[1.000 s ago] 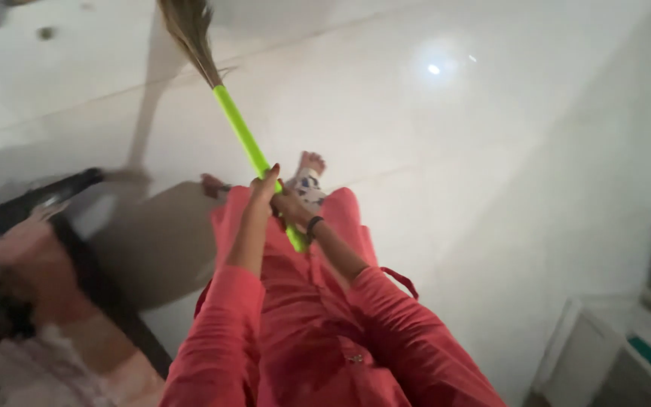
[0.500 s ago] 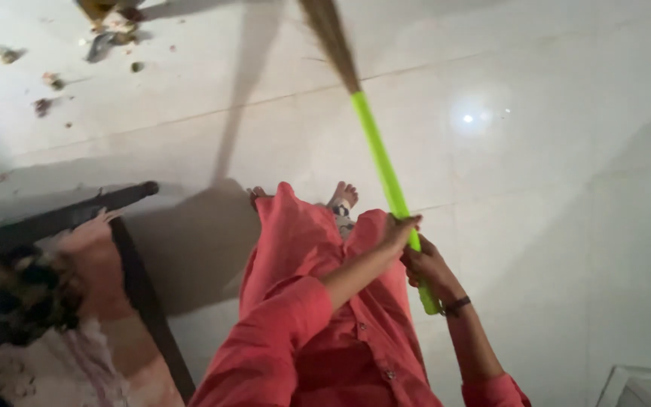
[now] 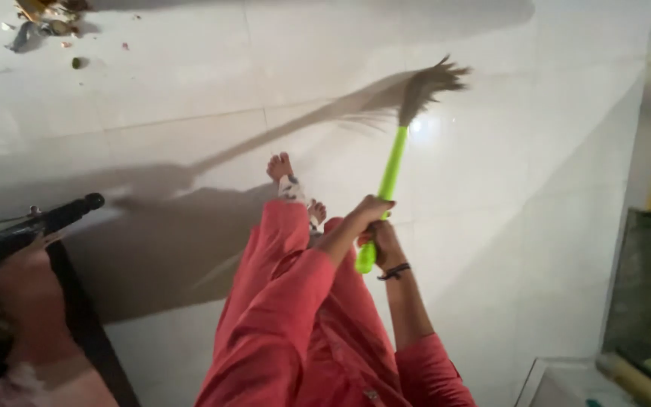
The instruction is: Sweeping the floor with a broom.
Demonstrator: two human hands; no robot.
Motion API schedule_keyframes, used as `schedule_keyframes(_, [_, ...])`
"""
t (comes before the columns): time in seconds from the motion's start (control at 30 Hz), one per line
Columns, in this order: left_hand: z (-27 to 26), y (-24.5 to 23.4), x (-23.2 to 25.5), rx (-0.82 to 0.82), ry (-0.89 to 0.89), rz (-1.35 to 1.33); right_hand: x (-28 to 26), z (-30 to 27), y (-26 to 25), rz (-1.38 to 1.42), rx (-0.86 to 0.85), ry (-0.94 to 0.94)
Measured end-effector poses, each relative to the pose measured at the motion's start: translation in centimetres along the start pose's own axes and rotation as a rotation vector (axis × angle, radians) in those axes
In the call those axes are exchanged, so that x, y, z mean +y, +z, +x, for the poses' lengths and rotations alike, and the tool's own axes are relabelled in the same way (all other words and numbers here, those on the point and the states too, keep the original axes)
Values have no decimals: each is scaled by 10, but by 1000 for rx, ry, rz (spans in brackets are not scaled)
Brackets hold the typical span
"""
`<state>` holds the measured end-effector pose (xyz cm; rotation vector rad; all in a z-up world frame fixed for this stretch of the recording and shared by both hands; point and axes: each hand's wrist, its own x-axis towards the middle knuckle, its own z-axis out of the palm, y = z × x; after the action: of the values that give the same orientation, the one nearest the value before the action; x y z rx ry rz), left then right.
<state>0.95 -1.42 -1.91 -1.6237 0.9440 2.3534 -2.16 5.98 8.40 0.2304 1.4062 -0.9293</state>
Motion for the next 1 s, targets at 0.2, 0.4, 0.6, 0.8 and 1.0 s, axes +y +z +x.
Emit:
schedule_keyframes(0.2, [-24,-160,-6,160,73,-278,22,86,100,-309,-267,-34])
schedule_keyframes(0.4, [-13,-260,-28,610,416,-696,1,99,234,-790,-325,122])
schedule_keyframes(0.6, [-60,-214,35,1506,297,-60,-80,65,201,-759,-781,162])
schedule_keyframes(0.8, [-109,-14,68,910,127,-641,-181,-154,186,-926,-541,53])
schedule_keyframes(1.0, [-261,16,153,193,69,-579,-191,-213,71,-1010,75,218])
